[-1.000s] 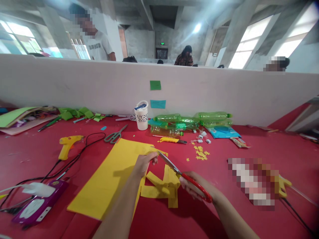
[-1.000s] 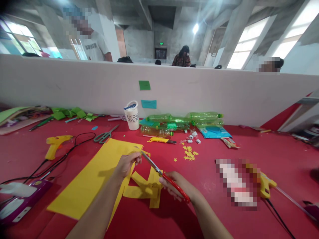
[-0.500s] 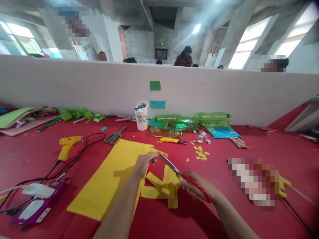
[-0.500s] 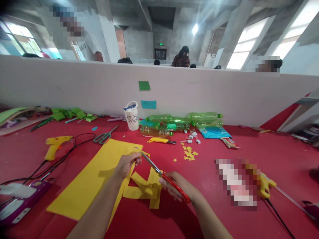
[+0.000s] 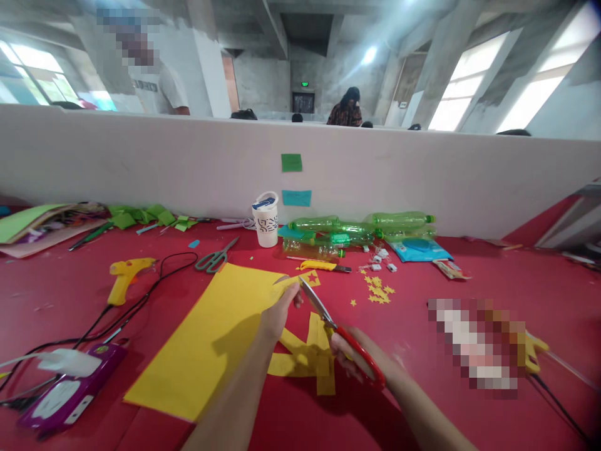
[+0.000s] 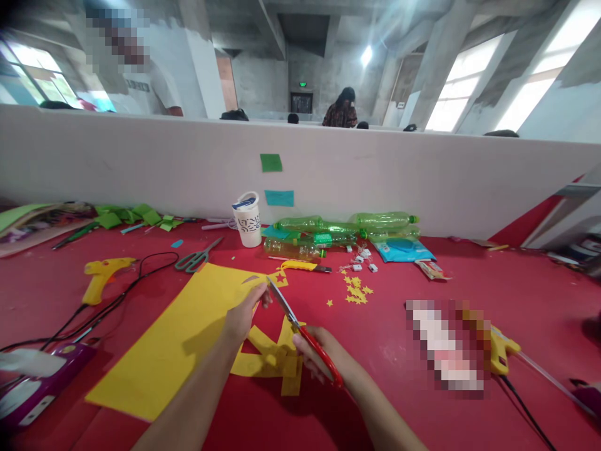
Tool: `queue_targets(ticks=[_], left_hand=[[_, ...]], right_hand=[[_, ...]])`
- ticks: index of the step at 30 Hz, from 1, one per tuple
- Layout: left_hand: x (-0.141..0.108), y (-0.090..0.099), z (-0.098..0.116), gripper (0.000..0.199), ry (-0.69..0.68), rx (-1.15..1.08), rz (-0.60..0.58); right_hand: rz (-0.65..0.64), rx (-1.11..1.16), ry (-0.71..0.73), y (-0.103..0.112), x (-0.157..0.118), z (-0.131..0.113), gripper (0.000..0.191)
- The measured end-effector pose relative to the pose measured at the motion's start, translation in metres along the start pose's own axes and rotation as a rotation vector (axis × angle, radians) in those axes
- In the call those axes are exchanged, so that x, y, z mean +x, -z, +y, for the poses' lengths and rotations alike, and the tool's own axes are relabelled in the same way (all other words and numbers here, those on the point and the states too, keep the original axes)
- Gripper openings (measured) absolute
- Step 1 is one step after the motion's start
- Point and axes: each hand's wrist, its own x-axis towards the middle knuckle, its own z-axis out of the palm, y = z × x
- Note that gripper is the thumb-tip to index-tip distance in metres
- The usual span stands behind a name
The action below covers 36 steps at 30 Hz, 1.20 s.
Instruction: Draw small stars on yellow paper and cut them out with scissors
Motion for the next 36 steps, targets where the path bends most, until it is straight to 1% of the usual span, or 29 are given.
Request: queue_targets(ticks=[3, 9, 14, 18, 26, 33, 36], left_hand=[[0.0, -0.002, -0.004, 0.035, 0.004, -0.036, -0.009], [0.002, -0.007, -0.011, 0.034, 0.014, -0.072, 0.035], [0.002, -0.007, -0.014, 0.033, 0.037, -0.089, 0.026], [0.002, -0.006, -0.016, 0.033, 0.026, -0.114, 0.027], [0.002, -0.006, -0.016, 0.033, 0.022, -0.121, 0.021], [0.002, -0.006, -0.017, 0.034, 0.046, -0.12, 0.014], [0.002, -0.005, -0.017, 0.034, 0.044, -0.116, 0.0]], right_hand=[[-0.001, 0.046, -0.019, -0.003, 0.001, 0.003, 0.043], [-0.011, 0.067, -0.011, -0.006, 0.001, 0.0, 0.043], [0.006, 0.06, -0.003, -0.007, 0.003, 0.002, 0.042], [0.025, 0.008, -0.021, -0.005, 0.006, 0.007, 0.044], [0.028, -0.016, 0.016, -0.006, 0.001, -0.001, 0.043], [0.036, 0.024, -0.017, -0.006, 0.006, 0.008, 0.045], [0.046, 0.011, -0.039, -0.007, 0.007, 0.007, 0.048]])
